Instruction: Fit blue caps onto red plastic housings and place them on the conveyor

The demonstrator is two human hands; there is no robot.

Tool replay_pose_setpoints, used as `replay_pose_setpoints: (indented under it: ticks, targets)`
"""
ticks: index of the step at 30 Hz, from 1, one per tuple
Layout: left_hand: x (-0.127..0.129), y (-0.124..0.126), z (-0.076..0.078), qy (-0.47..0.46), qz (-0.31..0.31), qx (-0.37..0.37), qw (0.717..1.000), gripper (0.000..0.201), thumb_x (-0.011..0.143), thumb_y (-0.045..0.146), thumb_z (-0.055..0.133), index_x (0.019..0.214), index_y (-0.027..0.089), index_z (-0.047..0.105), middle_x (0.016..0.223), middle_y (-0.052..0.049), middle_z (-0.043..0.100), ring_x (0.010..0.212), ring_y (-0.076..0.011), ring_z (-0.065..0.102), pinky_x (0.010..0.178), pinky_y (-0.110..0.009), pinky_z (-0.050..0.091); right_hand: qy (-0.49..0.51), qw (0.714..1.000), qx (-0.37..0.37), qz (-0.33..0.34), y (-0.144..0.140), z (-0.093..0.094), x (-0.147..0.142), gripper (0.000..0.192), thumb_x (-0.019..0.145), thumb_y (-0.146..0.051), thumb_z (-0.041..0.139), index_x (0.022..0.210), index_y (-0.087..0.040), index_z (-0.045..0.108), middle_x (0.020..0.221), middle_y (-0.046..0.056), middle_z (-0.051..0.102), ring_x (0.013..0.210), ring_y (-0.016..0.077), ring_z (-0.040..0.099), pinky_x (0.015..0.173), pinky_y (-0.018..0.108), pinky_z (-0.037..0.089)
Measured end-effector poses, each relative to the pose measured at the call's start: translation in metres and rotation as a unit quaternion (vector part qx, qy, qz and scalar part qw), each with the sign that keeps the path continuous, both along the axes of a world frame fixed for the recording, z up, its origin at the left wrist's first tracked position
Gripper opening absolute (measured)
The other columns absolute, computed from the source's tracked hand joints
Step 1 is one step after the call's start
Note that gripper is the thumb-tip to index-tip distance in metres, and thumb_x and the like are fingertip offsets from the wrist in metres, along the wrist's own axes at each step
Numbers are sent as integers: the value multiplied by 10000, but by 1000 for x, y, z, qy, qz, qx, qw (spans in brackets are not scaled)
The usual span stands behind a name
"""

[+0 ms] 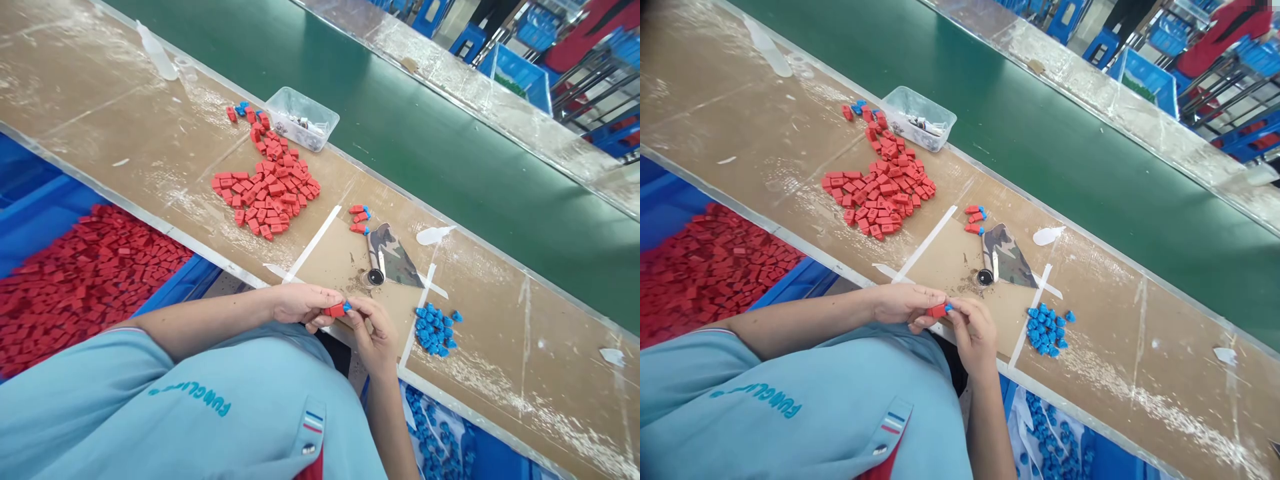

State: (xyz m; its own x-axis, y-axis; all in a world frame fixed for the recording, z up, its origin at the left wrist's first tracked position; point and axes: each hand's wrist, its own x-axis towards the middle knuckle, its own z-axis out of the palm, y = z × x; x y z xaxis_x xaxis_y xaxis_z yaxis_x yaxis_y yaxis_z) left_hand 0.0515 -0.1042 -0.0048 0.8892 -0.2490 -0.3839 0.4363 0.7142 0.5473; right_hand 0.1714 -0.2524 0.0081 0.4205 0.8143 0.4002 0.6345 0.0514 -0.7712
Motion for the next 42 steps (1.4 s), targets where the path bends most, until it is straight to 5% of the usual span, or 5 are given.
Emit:
replay_pose_setpoints:
  ticks: [18, 30, 34, 38, 42]
  targets:
    - [12, -2, 13, -53, 27, 185, 981, 451, 792, 612, 597, 789, 163, 551, 555, 54, 403, 471, -81, 284, 467, -207, 215, -9, 999, 31, -14, -9, -1, 7, 223, 849, -137, 627, 999, -274, 718, 964, 37, 726, 885, 153, 693, 780, 297, 586]
    - [73, 89, 1, 54, 224, 686, 690, 115, 825, 228, 614, 930, 186, 634, 838, -71, 622, 897, -260, 548, 778, -294, 380, 30, 981, 26, -192, -50, -22, 25, 178, 854, -208, 618, 995, -215, 726, 992, 89, 676, 756, 162, 650, 630, 315, 568]
    - [76, 89, 13, -15, 380, 604, 700, 276, 830, 221, 611, 1099, 161, 603, 1071, -104, 569, 1014, -239, 497, 822, -285, 406, 16, 974, 41, -224, -66, -24, 29, 179, 843, -199, 635, 997, -217, 725, 977, 86, 672, 776, 174, 643, 611, 312, 559]
    - [55, 75, 26, -92, 431, 247, 863, 287, 917, 401, 502, 1091, 184, 577, 956, -48, 553, 664, -114, 476, 491, -179, 333, 30, 967, 40, -250, -76, -32, 28, 162, 842, -236, 643, 977, -203, 724, 970, 95, 668, 783, 186, 635, 578, 311, 556]
    - [35, 62, 27, -122, 396, 10, 910, 325, 910, 450, 517, 1089, 188, 589, 926, -33, 552, 578, -78, 443, 397, -147, 253, 36, 968, 24, -246, -73, -40, 26, 150, 841, -254, 648, 957, -199, 725, 959, 93, 668, 758, 178, 630, 589, 309, 543]
